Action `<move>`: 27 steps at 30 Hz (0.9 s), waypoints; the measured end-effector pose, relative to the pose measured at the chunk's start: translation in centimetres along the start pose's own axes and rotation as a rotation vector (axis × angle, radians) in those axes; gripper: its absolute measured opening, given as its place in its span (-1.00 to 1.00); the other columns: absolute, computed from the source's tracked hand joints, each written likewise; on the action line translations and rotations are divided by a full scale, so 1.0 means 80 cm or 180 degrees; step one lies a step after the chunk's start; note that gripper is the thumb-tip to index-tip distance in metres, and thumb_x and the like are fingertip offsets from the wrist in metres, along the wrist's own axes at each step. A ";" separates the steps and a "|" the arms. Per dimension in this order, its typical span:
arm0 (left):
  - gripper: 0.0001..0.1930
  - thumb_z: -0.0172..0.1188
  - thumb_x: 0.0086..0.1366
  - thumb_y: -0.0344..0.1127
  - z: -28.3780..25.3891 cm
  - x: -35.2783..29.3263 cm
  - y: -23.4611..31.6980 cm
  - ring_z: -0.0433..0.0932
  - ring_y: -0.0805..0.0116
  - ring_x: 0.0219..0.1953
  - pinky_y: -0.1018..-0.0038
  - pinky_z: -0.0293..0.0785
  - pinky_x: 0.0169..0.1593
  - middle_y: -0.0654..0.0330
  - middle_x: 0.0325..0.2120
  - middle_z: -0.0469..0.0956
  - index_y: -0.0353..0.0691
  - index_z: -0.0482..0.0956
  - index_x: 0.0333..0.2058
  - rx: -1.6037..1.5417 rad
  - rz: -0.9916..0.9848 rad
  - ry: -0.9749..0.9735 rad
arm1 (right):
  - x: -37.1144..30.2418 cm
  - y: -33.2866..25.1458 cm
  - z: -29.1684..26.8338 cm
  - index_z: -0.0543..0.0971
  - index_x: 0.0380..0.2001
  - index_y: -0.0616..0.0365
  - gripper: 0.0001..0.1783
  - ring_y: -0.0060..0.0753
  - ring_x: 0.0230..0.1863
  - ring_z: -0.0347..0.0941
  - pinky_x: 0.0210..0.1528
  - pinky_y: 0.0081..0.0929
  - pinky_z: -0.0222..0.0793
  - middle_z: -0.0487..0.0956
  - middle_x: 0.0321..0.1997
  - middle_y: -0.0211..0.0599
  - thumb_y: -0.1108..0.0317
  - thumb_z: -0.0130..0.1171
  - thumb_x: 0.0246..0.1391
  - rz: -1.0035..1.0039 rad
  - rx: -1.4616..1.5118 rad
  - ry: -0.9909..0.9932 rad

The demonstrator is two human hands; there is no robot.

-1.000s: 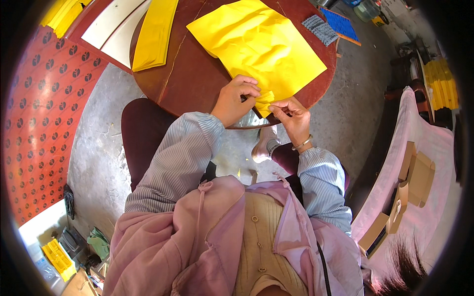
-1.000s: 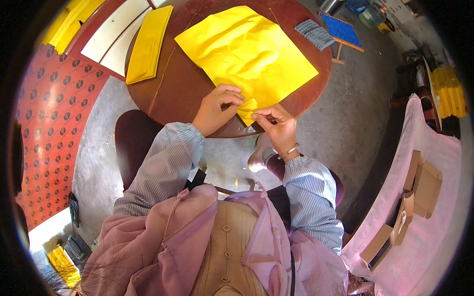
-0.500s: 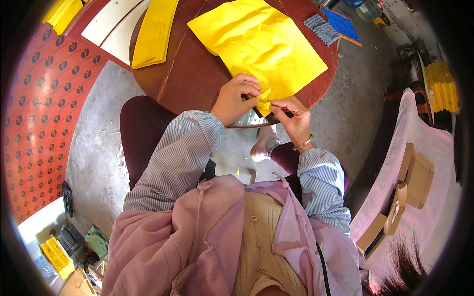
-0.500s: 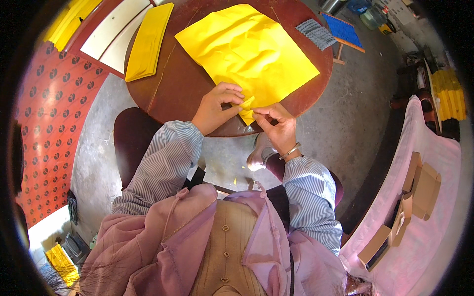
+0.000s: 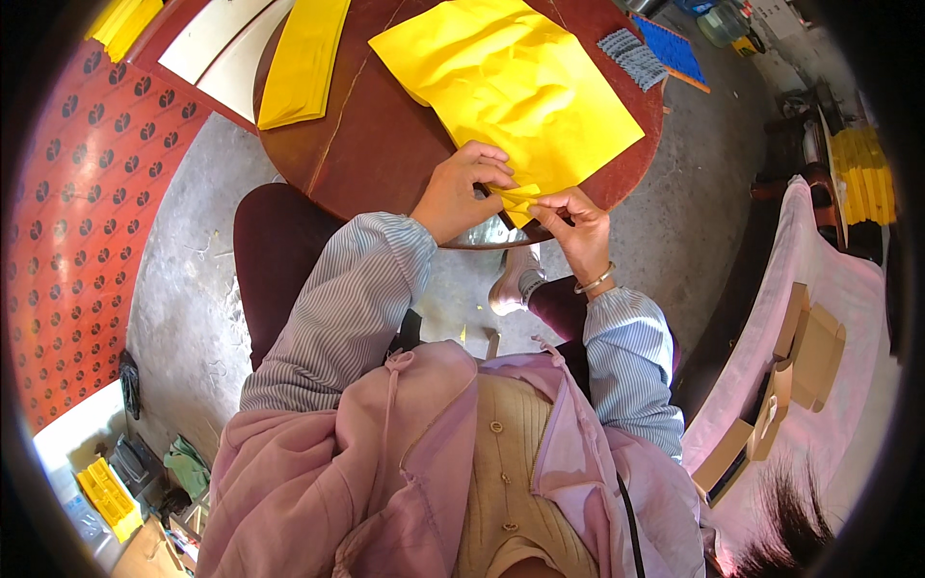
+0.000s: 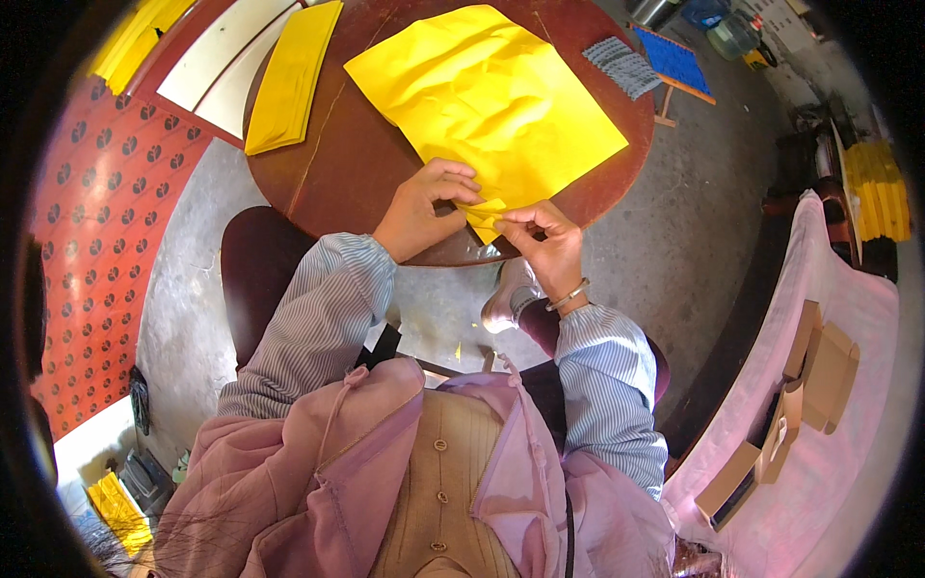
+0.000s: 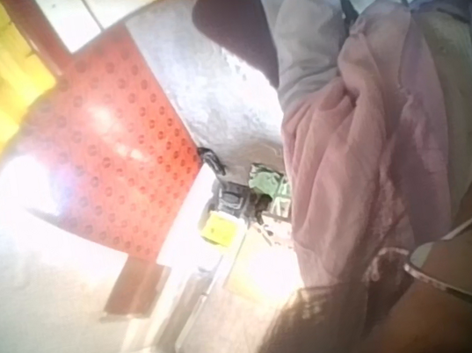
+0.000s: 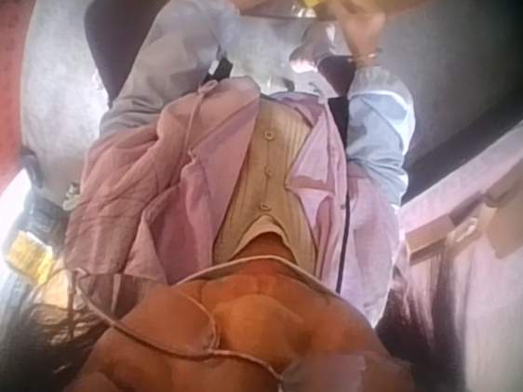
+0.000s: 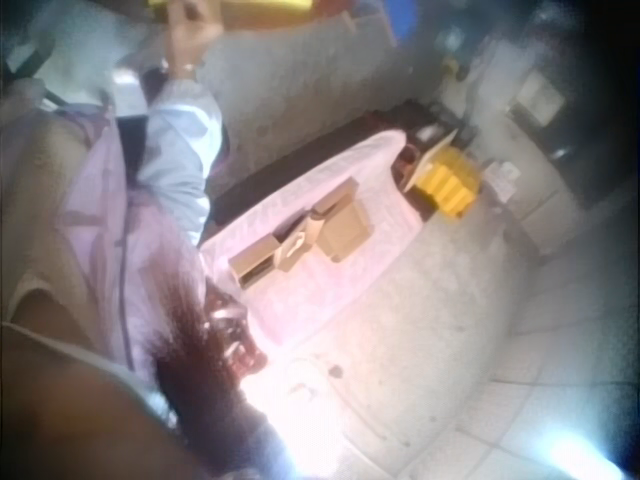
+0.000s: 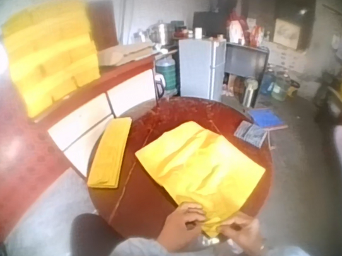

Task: The person folds yellow paper sheets on a round table, pressing the creases and stacking the folded pieces. They handle the paper by hand, folding each sheet in half and smoothing the edges before placing them aside.

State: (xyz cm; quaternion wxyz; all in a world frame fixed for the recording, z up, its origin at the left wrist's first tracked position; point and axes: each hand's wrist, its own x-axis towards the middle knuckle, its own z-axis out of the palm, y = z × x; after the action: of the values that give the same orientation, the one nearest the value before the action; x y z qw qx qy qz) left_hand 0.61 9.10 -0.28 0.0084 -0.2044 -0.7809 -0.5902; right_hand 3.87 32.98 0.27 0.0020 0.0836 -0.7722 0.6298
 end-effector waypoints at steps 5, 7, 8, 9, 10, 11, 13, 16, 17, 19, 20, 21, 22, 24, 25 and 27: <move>-0.78 0.52 0.09 -0.52 0.017 -0.004 0.009 0.68 0.24 0.04 0.37 0.63 0.11 0.09 0.07 0.61 -0.29 0.78 -0.25 0.0002 -0.0138 0.0302 | 0.002 -0.005 0.008 0.76 -0.22 0.29 -0.88 -0.65 -0.24 0.61 -0.14 -0.60 0.54 0.75 -0.25 -0.39 0.56 0.49 0.17 0.0200 0.0614 0.0166; -0.78 0.54 0.06 -0.52 0.022 -0.008 0.012 0.69 0.22 0.01 0.36 0.64 0.07 0.09 0.04 0.62 -0.28 0.78 -0.28 0.0084 -0.0149 0.0465 | 0.006 -0.008 0.006 0.74 -0.21 0.30 -0.88 -0.61 -0.20 0.64 -0.10 -0.59 0.56 0.75 -0.20 -0.37 0.59 0.46 0.19 0.0213 0.0427 0.0193; -0.79 0.55 0.05 -0.52 0.025 -0.008 0.013 0.69 0.21 0.00 0.36 0.64 0.06 0.08 0.03 0.63 -0.29 0.78 -0.29 0.0147 -0.0094 0.0541 | 0.012 -0.010 0.001 0.74 -0.20 0.31 -0.88 -0.59 -0.18 0.65 -0.09 -0.58 0.57 0.76 -0.18 -0.37 0.60 0.45 0.20 0.0250 0.0322 0.0193; -0.79 0.55 0.04 -0.52 0.026 -0.007 0.014 0.69 0.21 -0.01 0.36 0.64 0.04 0.08 0.01 0.63 -0.29 0.78 -0.31 0.0206 -0.0014 0.0636 | 0.026 -0.011 -0.009 0.74 -0.18 0.29 -0.88 -0.54 -0.16 0.66 -0.07 -0.56 0.58 0.76 -0.16 -0.35 0.59 0.43 0.21 -0.0155 0.0209 0.0303; -0.81 0.53 0.05 -0.52 0.028 -0.007 0.015 0.70 0.17 0.01 0.36 0.63 0.05 0.04 0.00 0.64 -0.29 0.78 -0.31 0.0104 -0.0078 0.0651 | 0.049 -0.013 -0.026 0.74 -0.17 0.28 -0.88 -0.50 -0.14 0.68 -0.05 -0.53 0.59 0.76 -0.15 -0.33 0.58 0.42 0.23 -0.0530 0.0095 0.0382; -0.82 0.51 0.07 -0.52 0.030 -0.008 0.017 0.70 0.16 0.02 0.36 0.63 0.06 0.04 0.00 0.64 -0.28 0.79 -0.30 0.0141 -0.0094 0.0647 | 0.074 -0.012 -0.047 0.74 -0.15 0.27 -0.87 -0.46 -0.12 0.69 -0.03 -0.50 0.60 0.77 -0.13 -0.32 0.57 0.41 0.24 -0.0805 -0.0034 0.0464; -0.83 0.49 0.10 -0.52 0.030 -0.008 0.021 0.70 0.15 0.03 0.36 0.63 0.08 0.02 0.02 0.64 -0.27 0.80 -0.29 0.0183 -0.0099 0.0631 | 0.147 -0.012 -0.108 0.75 -0.06 0.20 -0.81 -0.26 -0.05 0.72 0.04 -0.37 0.63 0.77 -0.11 -0.22 0.45 0.39 0.29 -0.1142 -0.1447 0.1008; -0.82 0.45 0.12 -0.52 0.033 -0.009 0.029 0.69 0.14 0.08 0.34 0.64 0.11 0.00 0.03 0.64 -0.23 0.81 -0.25 0.0150 -0.0221 0.0548 | 0.264 0.021 -0.179 0.69 0.13 0.10 -0.71 -0.28 0.06 0.65 0.18 -0.29 0.57 0.69 0.17 -0.19 0.35 0.27 0.41 -0.1055 -0.2386 0.1269; -0.81 0.45 0.12 -0.52 0.033 -0.010 0.031 0.69 0.14 0.08 0.34 0.64 0.12 0.00 0.03 0.63 -0.23 0.82 -0.25 0.0080 -0.0299 0.0519 | 0.295 0.038 -0.197 0.67 0.21 -0.02 -0.65 -0.21 0.16 0.62 0.26 -0.18 0.54 0.65 0.27 -0.23 0.22 0.24 0.45 -0.0689 -0.2568 0.1271; -0.82 0.43 0.16 -0.53 0.034 -0.010 0.032 0.68 0.16 0.09 0.33 0.64 0.13 -0.02 0.07 0.60 -0.25 0.81 -0.23 0.0026 -0.0273 0.0473 | 0.338 0.078 -0.216 0.65 0.26 -0.14 -0.58 -0.22 0.34 0.49 0.33 0.00 0.43 0.61 0.34 -0.40 0.06 0.21 0.43 -0.0161 -0.4083 0.1172; -0.82 0.43 0.17 -0.54 0.035 -0.010 0.032 0.68 0.16 0.09 0.33 0.65 0.13 -0.02 0.08 0.59 -0.26 0.81 -0.23 -0.0053 -0.0286 0.0471 | 0.352 0.096 -0.221 0.63 0.28 -0.20 -0.54 -0.22 0.43 0.42 0.36 0.09 0.37 0.59 0.38 -0.49 -0.02 0.19 0.42 0.0214 -0.4864 0.1077; -0.83 0.42 0.18 -0.55 0.036 -0.010 0.031 0.68 0.16 0.09 0.32 0.65 0.13 -0.03 0.09 0.58 -0.28 0.81 -0.23 -0.0176 -0.0313 0.0454 | 0.364 0.111 -0.225 0.62 0.30 -0.25 -0.53 -0.22 0.48 0.35 0.39 0.13 0.32 0.57 0.39 -0.54 -0.06 0.14 0.44 0.0156 -0.4849 0.1137; -0.84 0.41 0.20 -0.56 0.036 -0.010 0.029 0.68 0.16 0.08 0.32 0.65 0.14 -0.04 0.12 0.56 -0.31 0.80 -0.22 -0.0139 -0.0206 0.0459 | 0.368 0.123 -0.229 0.61 0.32 -0.30 -0.52 -0.23 0.53 0.28 0.41 0.18 0.26 0.56 0.41 -0.59 -0.10 0.10 0.46 0.0216 -0.4871 0.1186; -0.84 0.41 0.20 -0.56 0.037 -0.010 0.027 0.67 0.16 0.08 0.32 0.65 0.15 -0.05 0.12 0.56 -0.31 0.80 -0.22 -0.0083 -0.0214 0.0468 | 0.376 0.131 -0.239 0.60 0.33 -0.38 -0.51 -0.20 0.52 0.28 0.39 0.21 0.26 0.53 0.44 -0.66 -0.16 0.10 0.44 0.0450 -0.4956 0.1149; -0.84 0.42 0.20 -0.56 0.037 -0.011 0.027 0.67 0.16 0.09 0.32 0.65 0.15 -0.05 0.12 0.56 -0.31 0.80 -0.23 -0.0117 -0.0194 0.0476 | 0.377 0.128 -0.245 0.61 0.32 -0.38 -0.50 -0.22 0.51 0.29 0.39 0.23 0.25 0.54 0.43 -0.67 -0.18 0.11 0.43 0.0313 -0.4951 0.1081; -0.84 0.43 0.18 -0.55 0.038 -0.010 0.027 0.68 0.16 0.08 0.36 0.66 0.10 -0.03 0.09 0.59 -0.32 0.80 -0.23 -0.0042 -0.0172 0.0532 | 0.376 0.107 -0.253 0.62 0.30 -0.38 -0.48 -0.25 0.49 0.31 0.37 0.27 0.25 0.56 0.41 -0.70 -0.22 0.13 0.40 0.0371 -0.4912 0.0937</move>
State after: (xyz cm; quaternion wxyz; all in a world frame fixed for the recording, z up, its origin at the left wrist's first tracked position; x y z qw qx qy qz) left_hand 2.76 12.11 0.59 0.0562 -0.1333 -0.7789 -0.6102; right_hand -28.95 50.54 -0.63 0.1286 -0.0663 -0.9862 -0.0806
